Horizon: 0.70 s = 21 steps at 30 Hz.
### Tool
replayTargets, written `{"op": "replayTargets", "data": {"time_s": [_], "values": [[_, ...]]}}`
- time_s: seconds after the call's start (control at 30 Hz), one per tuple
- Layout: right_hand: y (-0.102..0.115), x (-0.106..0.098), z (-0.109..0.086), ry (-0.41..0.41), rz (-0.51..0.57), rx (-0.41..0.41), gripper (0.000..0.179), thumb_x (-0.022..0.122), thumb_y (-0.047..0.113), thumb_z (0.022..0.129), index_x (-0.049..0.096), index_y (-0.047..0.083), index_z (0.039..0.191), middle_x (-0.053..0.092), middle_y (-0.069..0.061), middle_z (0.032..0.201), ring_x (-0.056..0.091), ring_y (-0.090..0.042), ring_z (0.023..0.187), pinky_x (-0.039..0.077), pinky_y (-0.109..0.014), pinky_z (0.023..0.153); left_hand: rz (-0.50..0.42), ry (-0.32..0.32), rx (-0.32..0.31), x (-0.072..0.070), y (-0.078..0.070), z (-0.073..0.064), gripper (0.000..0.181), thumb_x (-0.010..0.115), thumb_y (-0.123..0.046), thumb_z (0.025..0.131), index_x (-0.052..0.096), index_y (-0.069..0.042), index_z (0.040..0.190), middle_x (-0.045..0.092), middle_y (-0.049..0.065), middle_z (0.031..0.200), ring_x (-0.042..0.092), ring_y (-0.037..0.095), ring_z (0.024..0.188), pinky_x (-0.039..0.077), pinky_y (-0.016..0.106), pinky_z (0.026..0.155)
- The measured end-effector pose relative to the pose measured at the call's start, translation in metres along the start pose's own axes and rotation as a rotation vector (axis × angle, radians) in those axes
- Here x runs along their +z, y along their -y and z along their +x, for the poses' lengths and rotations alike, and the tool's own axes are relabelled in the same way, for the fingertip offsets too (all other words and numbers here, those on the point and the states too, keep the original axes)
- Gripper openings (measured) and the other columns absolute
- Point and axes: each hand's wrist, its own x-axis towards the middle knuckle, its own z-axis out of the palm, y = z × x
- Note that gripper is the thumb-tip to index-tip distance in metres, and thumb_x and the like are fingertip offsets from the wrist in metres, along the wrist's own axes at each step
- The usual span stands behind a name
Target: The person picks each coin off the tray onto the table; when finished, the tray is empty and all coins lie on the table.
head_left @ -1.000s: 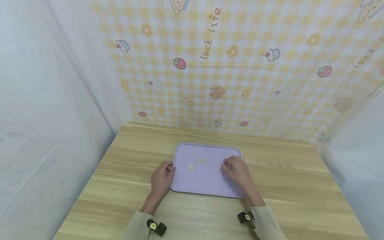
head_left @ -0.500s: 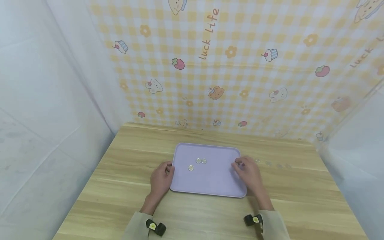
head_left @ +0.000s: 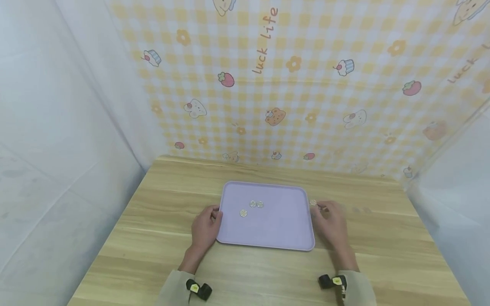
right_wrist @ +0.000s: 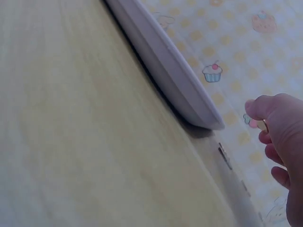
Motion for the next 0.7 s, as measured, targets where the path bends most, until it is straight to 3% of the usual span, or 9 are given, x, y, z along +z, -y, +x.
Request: {"op": "replayTargets", "data": {"time_s": [0.1, 0.2, 0.5, 0.7], "values": [[-0.011, -0.001, -0.001, -0.091, 0.024, -0.056, 0.02, 0.077, 0.009, 0.084, 0.071, 0.0, 0.1, 0.068, -0.018, 0.102, 0.058, -0.028, 0.091, 0.041, -0.034, 0.082, -0.003, 0.009, -0.001, -0.001, -0.002, 0.001, 0.024, 0.068, -0.021, 0.092, 0.071, -0.009, 0.112, 0.064, -0.003, 0.075, 0.043, 0.008, 0.054, 0.034, 0.026, 0.057], [-0.021, -0.003, -0.002, -0.13, 0.025, -0.081, 0.021, 0.079, 0.006, 0.081, 0.07, -0.003, 0.099, 0.067, -0.019, 0.099, 0.057, -0.028, 0.089, 0.039, -0.03, 0.082, 0.0, 0.016, -0.007, -0.002, -0.003, 0.001, 0.025, 0.068, -0.021, 0.093, 0.071, -0.008, 0.114, 0.064, -0.003, 0.075, 0.043, 0.008, 0.053, 0.034, 0.026, 0.059], [-0.031, -0.015, -0.006, -0.071, -0.015, 0.042, 0.024, 0.074, 0.013, 0.087, 0.07, 0.001, 0.107, 0.066, -0.02, 0.112, 0.057, -0.036, 0.109, 0.04, -0.053, 0.097, 0.001, 0.017, 0.0, -0.002, -0.003, 0.002, 0.025, 0.067, -0.021, 0.093, 0.07, -0.008, 0.114, 0.065, -0.002, 0.076, 0.044, 0.007, 0.054, 0.035, 0.027, 0.061], [-0.034, -0.018, -0.012, -0.054, -0.054, 0.073, 0.021, 0.073, 0.014, 0.088, 0.07, 0.001, 0.105, 0.066, -0.02, 0.11, 0.057, -0.037, 0.108, 0.04, -0.055, 0.097, -0.007, 0.0, 0.008, -0.002, -0.002, 0.0, 0.025, 0.069, -0.021, 0.092, 0.071, -0.008, 0.113, 0.065, -0.003, 0.075, 0.044, 0.007, 0.054, 0.035, 0.026, 0.059]]}}
